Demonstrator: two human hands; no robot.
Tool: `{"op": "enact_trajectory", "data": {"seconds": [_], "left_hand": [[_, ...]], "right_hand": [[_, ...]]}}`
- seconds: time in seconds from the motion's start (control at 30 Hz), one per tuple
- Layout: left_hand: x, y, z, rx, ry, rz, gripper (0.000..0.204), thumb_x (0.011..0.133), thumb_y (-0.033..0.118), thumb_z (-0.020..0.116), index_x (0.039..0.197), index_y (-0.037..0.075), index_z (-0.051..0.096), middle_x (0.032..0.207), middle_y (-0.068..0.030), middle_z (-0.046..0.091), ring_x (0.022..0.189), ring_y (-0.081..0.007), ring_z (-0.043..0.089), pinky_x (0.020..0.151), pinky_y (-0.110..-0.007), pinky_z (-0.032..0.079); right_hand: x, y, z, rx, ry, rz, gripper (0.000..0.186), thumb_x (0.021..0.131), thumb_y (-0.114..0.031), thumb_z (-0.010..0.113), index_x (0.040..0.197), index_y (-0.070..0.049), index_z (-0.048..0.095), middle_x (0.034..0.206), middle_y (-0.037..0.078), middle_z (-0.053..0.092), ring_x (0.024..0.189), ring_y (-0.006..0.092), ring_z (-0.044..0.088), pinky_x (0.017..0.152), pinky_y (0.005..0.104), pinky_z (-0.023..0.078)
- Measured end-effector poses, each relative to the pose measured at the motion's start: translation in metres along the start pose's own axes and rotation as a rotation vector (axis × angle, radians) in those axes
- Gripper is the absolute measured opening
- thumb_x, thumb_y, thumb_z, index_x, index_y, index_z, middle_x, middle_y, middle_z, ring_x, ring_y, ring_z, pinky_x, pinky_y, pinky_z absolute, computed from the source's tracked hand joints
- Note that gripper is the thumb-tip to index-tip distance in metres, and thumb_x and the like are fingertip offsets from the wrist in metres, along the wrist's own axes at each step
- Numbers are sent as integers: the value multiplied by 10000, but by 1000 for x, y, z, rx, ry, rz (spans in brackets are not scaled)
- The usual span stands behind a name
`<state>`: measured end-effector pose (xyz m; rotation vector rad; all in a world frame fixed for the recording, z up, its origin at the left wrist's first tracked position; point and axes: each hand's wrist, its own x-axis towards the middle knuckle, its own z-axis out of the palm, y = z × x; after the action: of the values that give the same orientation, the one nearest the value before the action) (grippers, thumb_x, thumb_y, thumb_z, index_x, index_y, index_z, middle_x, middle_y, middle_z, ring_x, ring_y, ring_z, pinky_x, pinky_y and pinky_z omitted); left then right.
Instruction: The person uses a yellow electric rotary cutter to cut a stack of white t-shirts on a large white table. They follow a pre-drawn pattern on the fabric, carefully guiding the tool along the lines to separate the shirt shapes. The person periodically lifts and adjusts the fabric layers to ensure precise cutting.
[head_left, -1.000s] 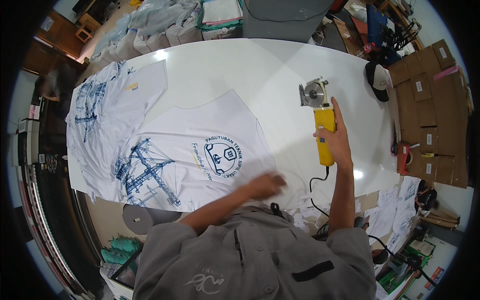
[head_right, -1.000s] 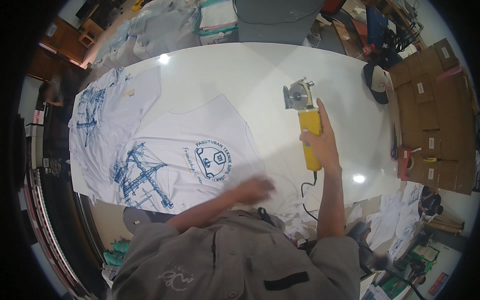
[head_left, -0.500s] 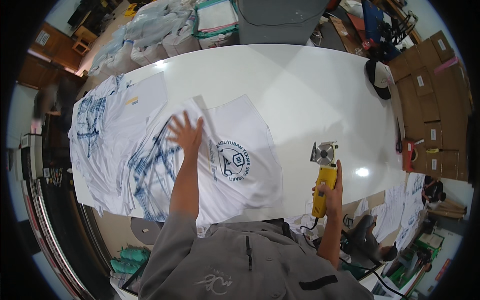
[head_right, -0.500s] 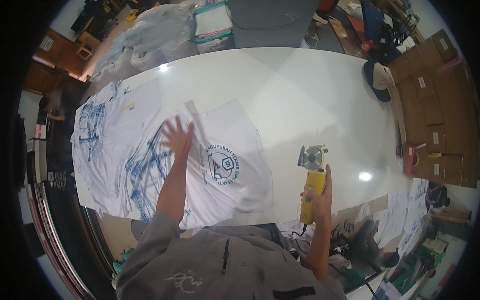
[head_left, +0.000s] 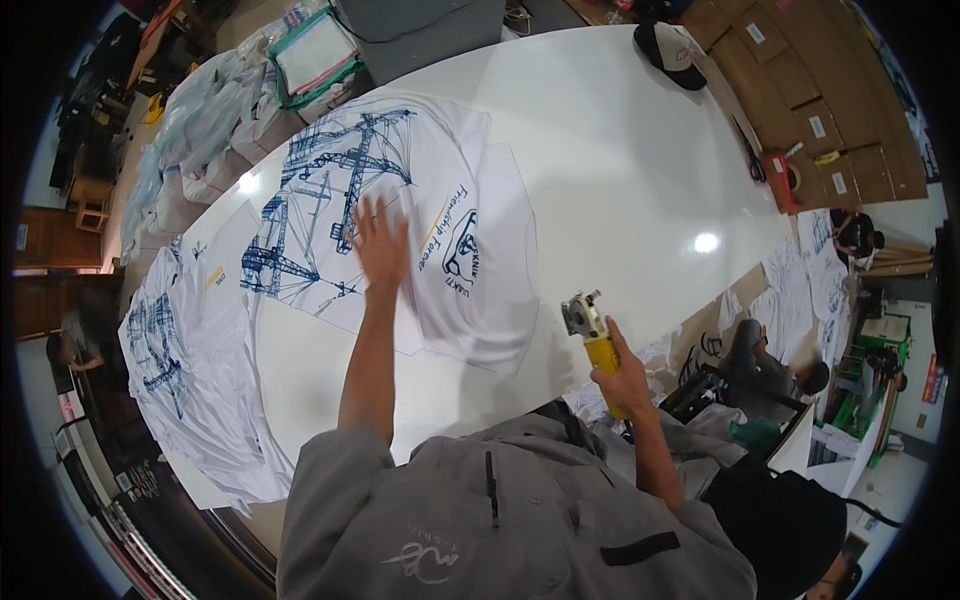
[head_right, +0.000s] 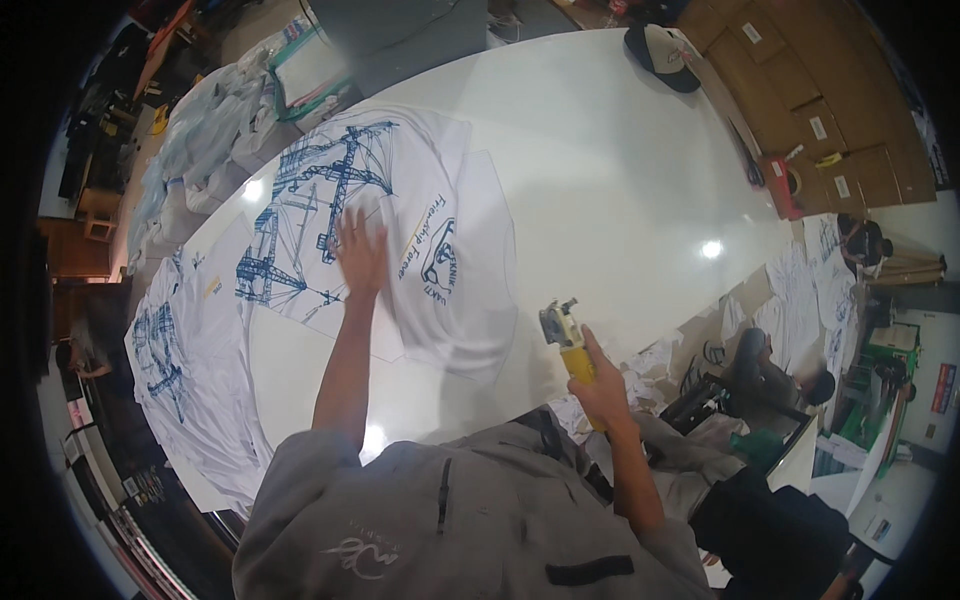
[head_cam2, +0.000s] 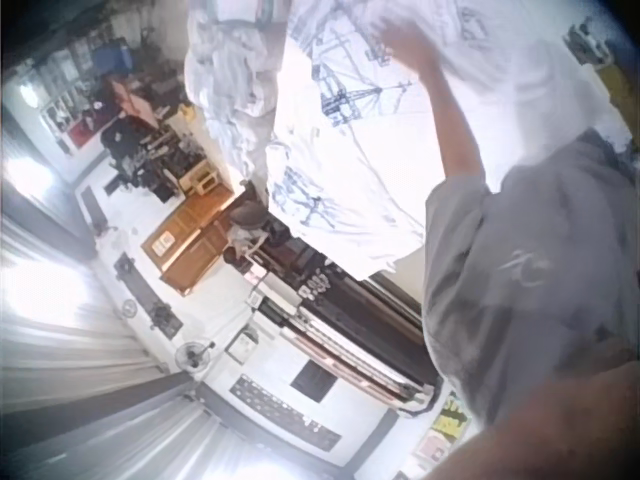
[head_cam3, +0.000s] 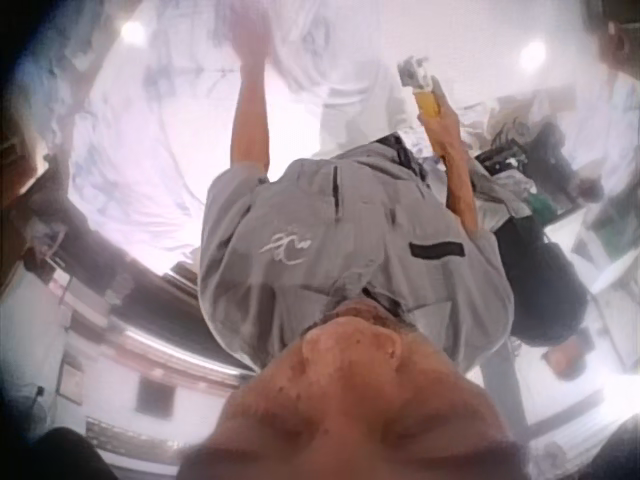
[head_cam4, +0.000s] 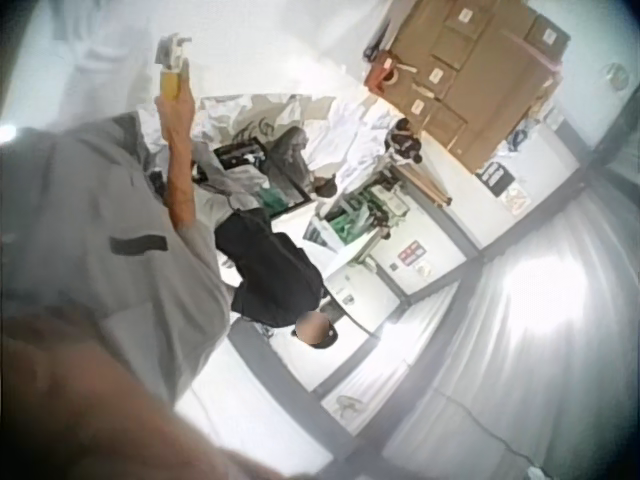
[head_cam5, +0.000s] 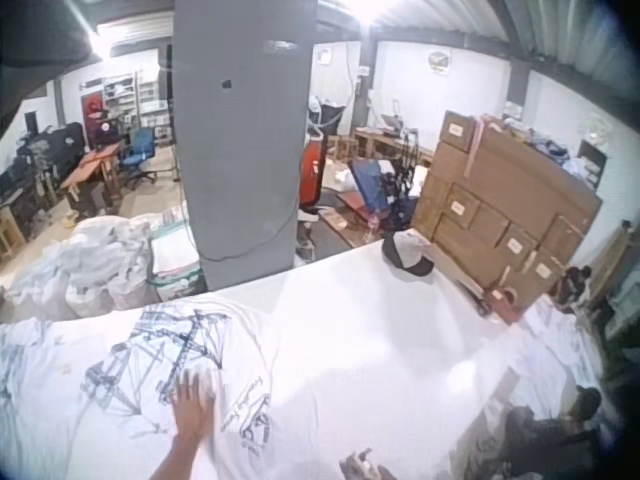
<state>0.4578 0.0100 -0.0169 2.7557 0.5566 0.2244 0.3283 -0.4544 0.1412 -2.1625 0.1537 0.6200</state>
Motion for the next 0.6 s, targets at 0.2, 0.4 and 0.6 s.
{"op": "enact_trajectory", "data": {"seconds": [0.2,0.4,0.6], "left_hand": [[-123,-109,-45,231,-95,-270,743,1118,594,353,1717,163,267,1807,-120,154,1662,-390,89,1274,-704,56],[-202,-130,-66,236,-119,-516,773,1111,604,330,1734,167,192,1811,-134,115,1662,-406,49,1254,-735,60],[-241,-135,-73,231,-95,-633,799,1101,619,328,1737,160,177,1814,-135,92,1665,-401,30,1254,-730,52]], "right_hand": [[-6,29,30,-261,-43,-159,968,805,-218,731,1689,-294,346,1227,246,704,1102,459,697,957,500,556],[-17,41,40,-314,-24,-219,971,806,-226,745,1687,-312,345,1179,217,705,1075,426,703,935,501,559],[0,30,33,-421,-46,-241,955,806,-216,733,1674,-354,359,1138,198,701,1042,417,707,921,508,564]]}}
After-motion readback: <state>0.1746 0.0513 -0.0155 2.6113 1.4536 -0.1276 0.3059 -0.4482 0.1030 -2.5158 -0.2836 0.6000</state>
